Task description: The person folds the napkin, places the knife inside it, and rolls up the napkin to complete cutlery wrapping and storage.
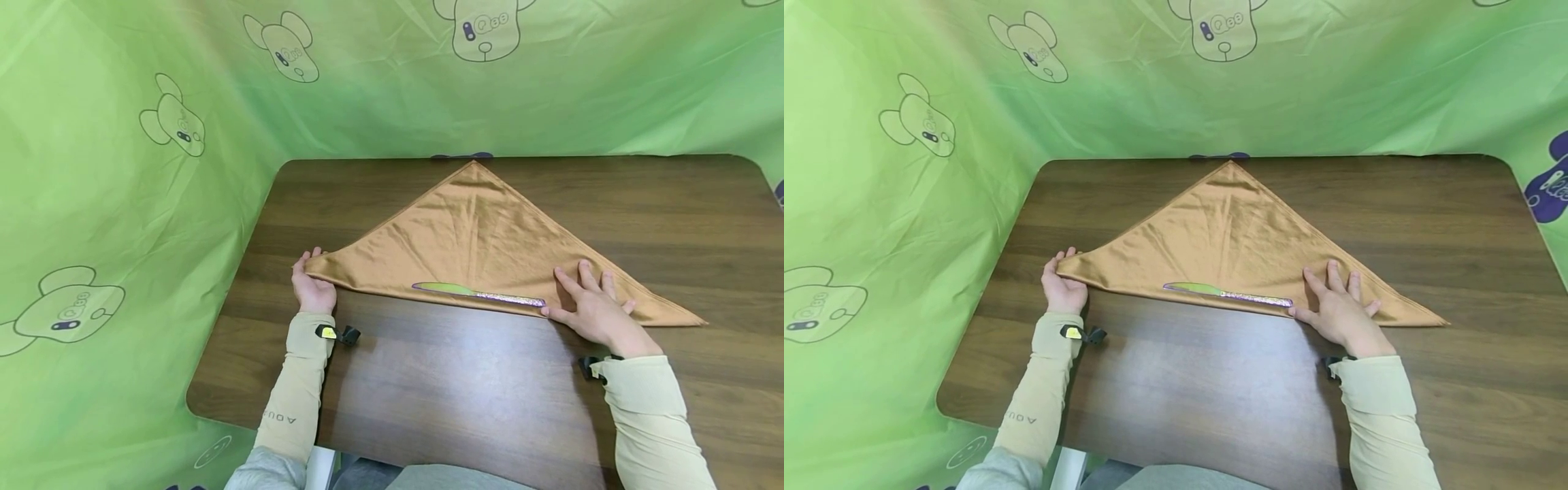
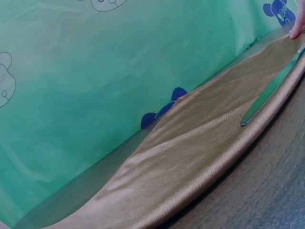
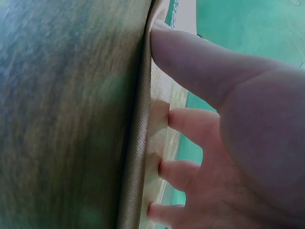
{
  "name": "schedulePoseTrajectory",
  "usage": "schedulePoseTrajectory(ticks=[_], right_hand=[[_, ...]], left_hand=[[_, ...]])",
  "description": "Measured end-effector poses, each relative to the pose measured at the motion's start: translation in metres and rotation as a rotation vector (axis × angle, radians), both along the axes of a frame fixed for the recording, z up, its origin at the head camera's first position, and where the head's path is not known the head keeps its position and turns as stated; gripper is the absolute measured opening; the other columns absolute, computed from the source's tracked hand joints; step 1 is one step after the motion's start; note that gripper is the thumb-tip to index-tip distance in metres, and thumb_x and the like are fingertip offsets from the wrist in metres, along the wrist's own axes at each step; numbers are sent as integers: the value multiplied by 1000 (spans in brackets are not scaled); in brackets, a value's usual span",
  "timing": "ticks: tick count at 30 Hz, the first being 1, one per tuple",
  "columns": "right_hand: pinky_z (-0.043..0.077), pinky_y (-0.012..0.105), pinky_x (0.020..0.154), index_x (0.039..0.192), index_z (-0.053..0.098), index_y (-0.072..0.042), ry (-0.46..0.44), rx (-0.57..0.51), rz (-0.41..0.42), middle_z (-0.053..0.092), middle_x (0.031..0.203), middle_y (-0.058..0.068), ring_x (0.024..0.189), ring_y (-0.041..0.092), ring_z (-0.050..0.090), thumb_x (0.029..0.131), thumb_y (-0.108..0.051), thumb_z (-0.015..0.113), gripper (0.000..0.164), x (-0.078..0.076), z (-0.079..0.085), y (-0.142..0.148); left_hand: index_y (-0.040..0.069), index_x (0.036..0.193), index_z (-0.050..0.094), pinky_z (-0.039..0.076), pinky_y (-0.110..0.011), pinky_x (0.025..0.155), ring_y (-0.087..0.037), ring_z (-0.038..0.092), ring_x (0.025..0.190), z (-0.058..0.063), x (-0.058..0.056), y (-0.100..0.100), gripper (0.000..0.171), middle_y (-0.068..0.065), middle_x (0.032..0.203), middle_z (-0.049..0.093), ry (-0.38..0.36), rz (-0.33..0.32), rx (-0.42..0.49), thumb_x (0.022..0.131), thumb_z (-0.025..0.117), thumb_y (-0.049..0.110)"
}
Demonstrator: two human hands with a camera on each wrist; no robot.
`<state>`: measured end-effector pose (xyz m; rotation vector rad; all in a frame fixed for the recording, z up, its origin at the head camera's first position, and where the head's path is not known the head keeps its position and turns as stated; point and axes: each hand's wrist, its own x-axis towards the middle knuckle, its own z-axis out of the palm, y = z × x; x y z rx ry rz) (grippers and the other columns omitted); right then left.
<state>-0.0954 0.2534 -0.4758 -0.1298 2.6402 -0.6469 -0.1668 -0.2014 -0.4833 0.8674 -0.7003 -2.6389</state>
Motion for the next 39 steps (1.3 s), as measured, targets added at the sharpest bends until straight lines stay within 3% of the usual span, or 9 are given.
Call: schedulePoseTrajectory(ticks=[15,25,33,39], right_hand=[[-2,90,81,154,13,-7,2,3,-2,-13,152,37,132,66,-18,91,-61,51,92,0,1,0],[-2,90,81,154,13,-7,-5,1,-1,-14,152,36,132,65,-19,91,-61,51,91,0,2,1],[-3,90,82,154,13,-8,3,-4,-5,-14,153,35,132,65,-19,91,-61,51,91,0,2,1],[-2,91,81,154,14,-7,10,-6,-1,-13,152,36,132,66,-18,92,-61,51,90,1,0,1]], left_hand=[[9,123,39,31,-32,114,-27,38,138,4,-1,2,24,-12,151,38,56,27,18,104,29,19],[4,144,33,31,-30,113,-28,37,139,5,-2,6,44,-15,151,38,81,41,-56,103,26,18],[1,146,34,30,-29,113,-26,36,141,6,-1,9,46,-16,151,39,112,34,-165,103,27,18],[3,146,34,28,-31,115,-27,33,142,9,0,12,47,-16,153,36,129,15,-171,103,25,20]])
